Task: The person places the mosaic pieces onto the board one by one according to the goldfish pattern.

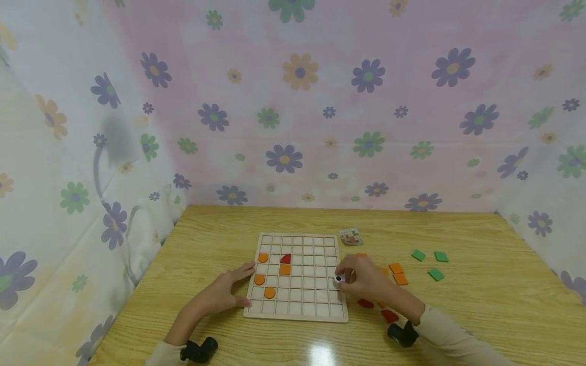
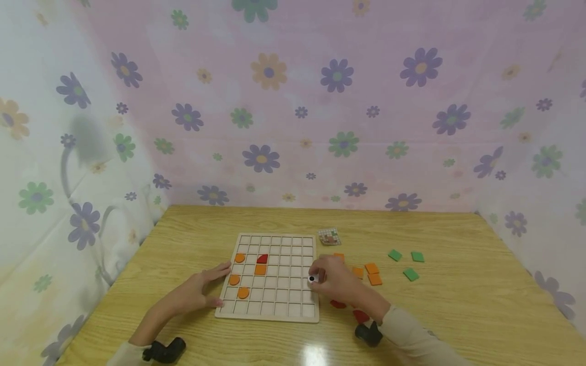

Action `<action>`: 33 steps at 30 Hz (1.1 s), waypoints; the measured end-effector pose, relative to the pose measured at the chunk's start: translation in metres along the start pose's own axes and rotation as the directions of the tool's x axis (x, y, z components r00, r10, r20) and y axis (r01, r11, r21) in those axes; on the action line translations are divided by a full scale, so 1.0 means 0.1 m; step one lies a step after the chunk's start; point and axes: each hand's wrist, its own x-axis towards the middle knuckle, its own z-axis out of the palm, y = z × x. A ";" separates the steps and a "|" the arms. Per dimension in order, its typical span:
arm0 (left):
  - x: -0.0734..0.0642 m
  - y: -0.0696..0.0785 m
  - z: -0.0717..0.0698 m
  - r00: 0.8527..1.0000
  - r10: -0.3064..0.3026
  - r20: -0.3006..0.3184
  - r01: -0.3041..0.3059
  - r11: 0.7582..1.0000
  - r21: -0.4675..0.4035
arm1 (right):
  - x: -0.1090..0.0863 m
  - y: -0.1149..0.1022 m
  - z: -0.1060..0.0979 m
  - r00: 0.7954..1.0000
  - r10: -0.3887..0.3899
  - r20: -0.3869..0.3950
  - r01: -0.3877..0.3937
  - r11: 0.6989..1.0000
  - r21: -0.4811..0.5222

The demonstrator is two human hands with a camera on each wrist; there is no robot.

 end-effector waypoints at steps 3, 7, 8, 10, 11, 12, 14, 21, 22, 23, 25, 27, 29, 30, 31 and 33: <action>-0.01 0.01 0.00 1.000 0.001 0.002 -0.001 1.000 -0.002 | 0.04 -0.04 0.05 1.000 0.003 -0.012 -0.003 1.000 0.028; 0.00 0.00 0.00 1.000 0.008 0.010 -0.008 1.000 -0.005 | 0.10 -0.10 0.11 0.999 -0.022 -0.029 0.023 0.999 0.046; 0.00 -0.01 0.01 1.000 0.009 0.013 -0.009 1.000 -0.006 | 0.11 -0.11 0.13 0.999 -0.031 -0.035 0.032 0.998 0.047; 0.01 -0.01 0.01 1.000 0.010 0.015 -0.010 1.000 -0.007 | 0.14 -0.13 0.15 0.998 -0.041 -0.041 0.043 0.998 0.046; 0.01 -0.01 0.01 1.000 0.013 0.015 -0.013 1.000 -0.007 | 0.15 -0.14 0.17 0.998 -0.043 -0.042 0.045 0.998 0.046; 0.02 -0.01 0.01 1.000 0.012 0.016 -0.012 1.000 -0.005 | 0.17 -0.15 0.18 0.998 -0.044 -0.042 0.046 0.998 0.048; 0.01 -0.01 0.01 1.000 0.006 0.020 -0.006 1.000 -0.002 | 0.20 -0.18 0.20 0.999 -0.036 -0.034 0.038 0.998 0.055; 0.00 0.00 0.01 1.000 -0.010 0.014 0.010 1.000 0.011 | 0.28 -0.23 0.34 1.000 -0.008 -0.009 0.009 0.995 0.098; 0.00 0.00 0.01 1.000 -0.010 0.015 0.010 1.000 0.009 | 0.29 -0.25 0.36 1.000 -0.007 -0.008 0.008 0.995 0.097; 0.00 0.00 0.01 1.000 -0.009 0.016 0.009 1.000 0.006 | 0.30 -0.27 0.37 1.000 -0.006 -0.009 0.007 0.995 0.097; 0.00 -0.01 0.01 1.000 -0.006 0.018 0.006 1.000 0.003 | 0.32 -0.29 0.41 1.000 -0.010 -0.013 0.011 0.995 0.096; 0.00 -0.01 0.01 1.000 -0.005 0.018 0.005 1.000 0.001 | 0.35 -0.31 0.44 1.000 -0.015 -0.018 0.017 0.995 0.103; -0.01 -0.01 0.01 1.000 -0.006 0.017 0.006 1.000 -0.002 | 0.37 -0.32 0.48 1.000 -0.018 -0.025 0.021 0.994 0.111; -0.01 -0.01 0.00 1.000 -0.006 0.016 0.006 1.000 0.000 | 0.38 -0.33 0.49 0.999 -0.019 -0.029 0.022 0.994 0.112; -0.01 -0.01 0.00 1.000 -0.008 0.017 0.008 1.000 0.001 | 0.40 -0.33 0.51 0.999 -0.021 -0.034 0.024 0.993 0.111; 0.00 -0.01 0.00 1.000 -0.009 0.019 0.009 1.000 0.004 | 0.42 -0.34 0.53 0.999 -0.024 -0.042 0.029 0.994 0.108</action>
